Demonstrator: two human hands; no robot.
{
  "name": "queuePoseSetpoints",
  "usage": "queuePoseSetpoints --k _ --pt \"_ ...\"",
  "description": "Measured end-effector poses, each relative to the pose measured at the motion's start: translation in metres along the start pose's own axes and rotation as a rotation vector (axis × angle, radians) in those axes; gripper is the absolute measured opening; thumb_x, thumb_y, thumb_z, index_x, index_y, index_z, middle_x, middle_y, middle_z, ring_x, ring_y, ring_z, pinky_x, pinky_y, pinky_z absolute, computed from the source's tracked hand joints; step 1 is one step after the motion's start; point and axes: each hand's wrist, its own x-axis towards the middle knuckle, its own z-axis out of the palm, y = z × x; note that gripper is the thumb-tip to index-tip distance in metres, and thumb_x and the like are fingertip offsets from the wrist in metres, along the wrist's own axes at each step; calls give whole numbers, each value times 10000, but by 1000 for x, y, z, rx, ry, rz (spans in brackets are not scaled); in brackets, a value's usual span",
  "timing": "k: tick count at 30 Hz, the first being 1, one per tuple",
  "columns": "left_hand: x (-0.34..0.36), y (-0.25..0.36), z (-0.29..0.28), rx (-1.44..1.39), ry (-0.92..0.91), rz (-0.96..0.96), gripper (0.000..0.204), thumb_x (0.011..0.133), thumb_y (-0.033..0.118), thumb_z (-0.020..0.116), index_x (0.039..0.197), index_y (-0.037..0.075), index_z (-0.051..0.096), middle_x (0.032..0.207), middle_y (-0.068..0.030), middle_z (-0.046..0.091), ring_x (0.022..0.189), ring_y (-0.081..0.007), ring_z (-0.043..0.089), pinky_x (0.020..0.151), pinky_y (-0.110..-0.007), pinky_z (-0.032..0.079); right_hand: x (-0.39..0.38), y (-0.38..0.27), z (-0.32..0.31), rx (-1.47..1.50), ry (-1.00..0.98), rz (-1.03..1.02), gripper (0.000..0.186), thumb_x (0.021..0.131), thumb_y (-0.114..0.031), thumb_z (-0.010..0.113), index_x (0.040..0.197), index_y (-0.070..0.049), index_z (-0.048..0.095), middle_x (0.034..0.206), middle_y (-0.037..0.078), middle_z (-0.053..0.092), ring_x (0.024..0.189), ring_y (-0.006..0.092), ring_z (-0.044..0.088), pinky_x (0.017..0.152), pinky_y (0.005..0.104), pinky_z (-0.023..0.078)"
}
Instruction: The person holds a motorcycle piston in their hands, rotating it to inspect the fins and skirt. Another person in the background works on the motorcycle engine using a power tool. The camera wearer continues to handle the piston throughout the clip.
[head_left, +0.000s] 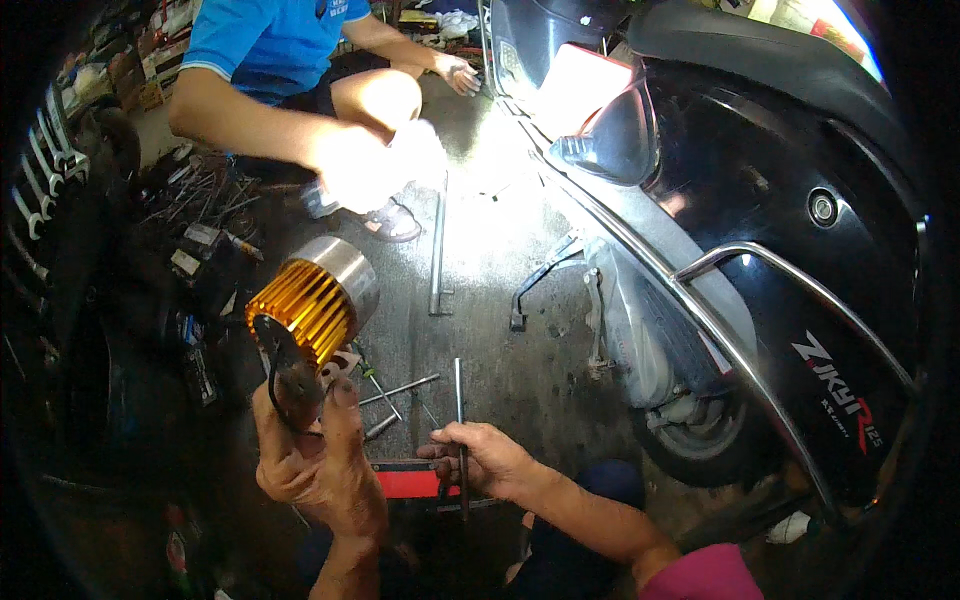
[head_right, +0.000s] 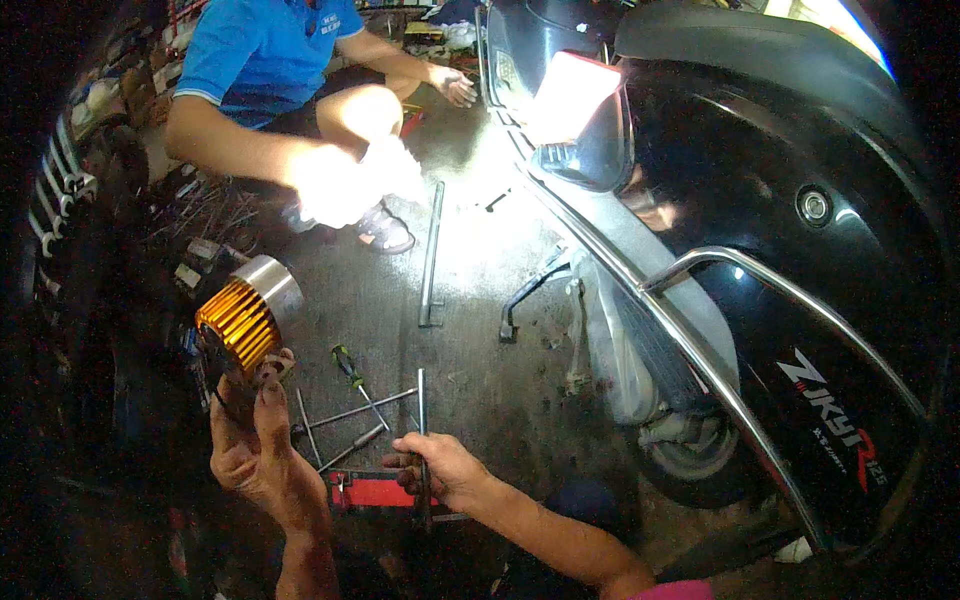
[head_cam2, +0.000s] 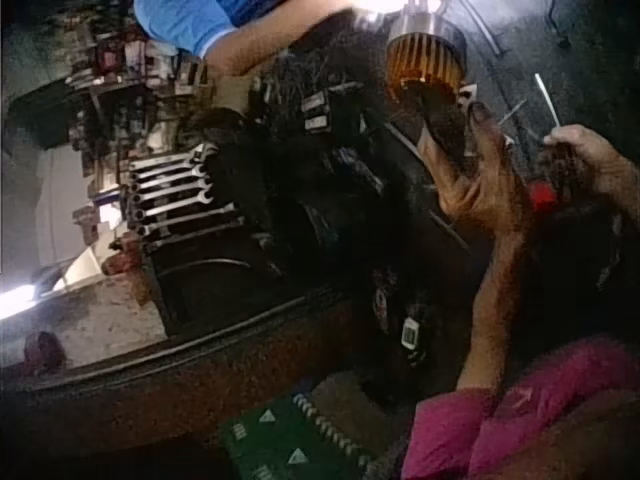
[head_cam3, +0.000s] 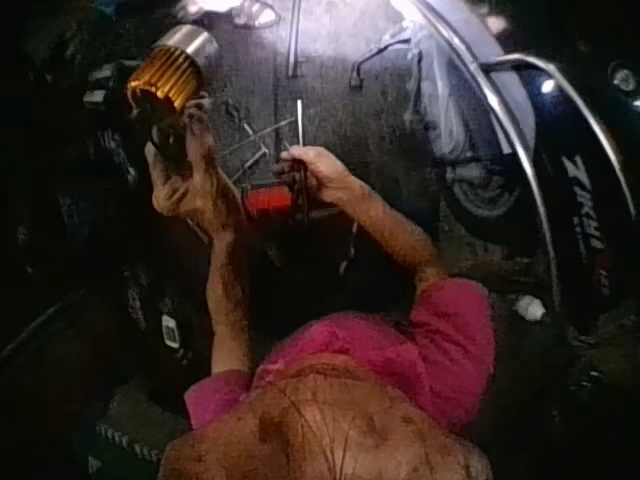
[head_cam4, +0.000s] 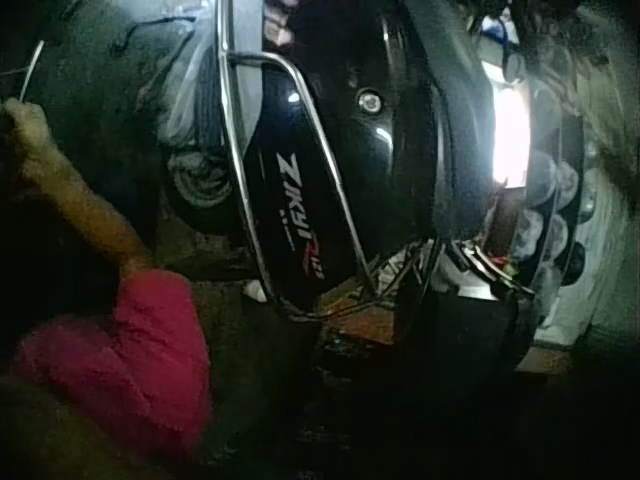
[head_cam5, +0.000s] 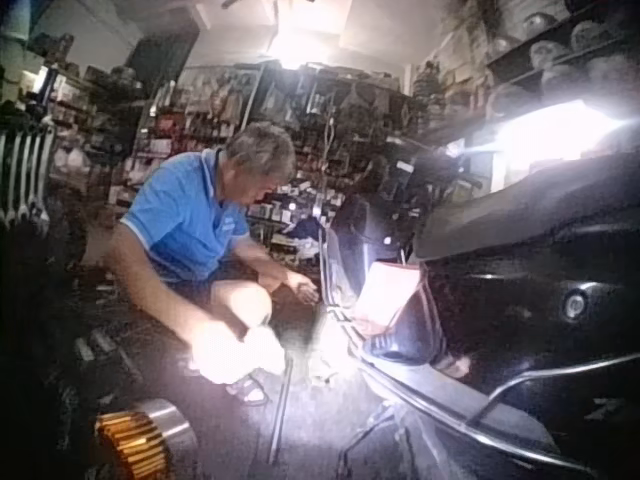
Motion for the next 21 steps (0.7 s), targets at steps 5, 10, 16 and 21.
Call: queuePoseSetpoints --k 5,10,16,21 --pt "2 1 1 -33 23 0 291 832 27 665 1108 -20 587 989 -78 662 877 -124 617 816 -266 462 -3 -2 3 -35 25 6 190 871 -180 622 950 -16 568 989 143 650 705 159 593 665 312 522" --pt "6 -4 -9 58 51 20 239 841 35 657 1068 -22 608 959 -68 666 840 -104 612 795 -244 461 -4 -1 6 -48 36 10 153 876 -172 610 926 -34 567 962 155 656 676 159 604 647 317 529" --pt "13 -3 -20 138 39 0 179 858 58 648 1007 -39 630 950 -48 647 851 -95 585 806 -219 448 -5 2 4 -46 -16 -22 137 881 -169 603 897 -39 562 954 165 649 672 153 603 622 307 527" --pt "16 -7 -23 146 43 11 203 863 64 647 1036 -41 629 955 -55 648 854 -105 587 812 -235 456 -4 3 4 -29 -7 -39 153 885 -177 602 888 -29 564 960 163 649 663 157 614 613 315 531"
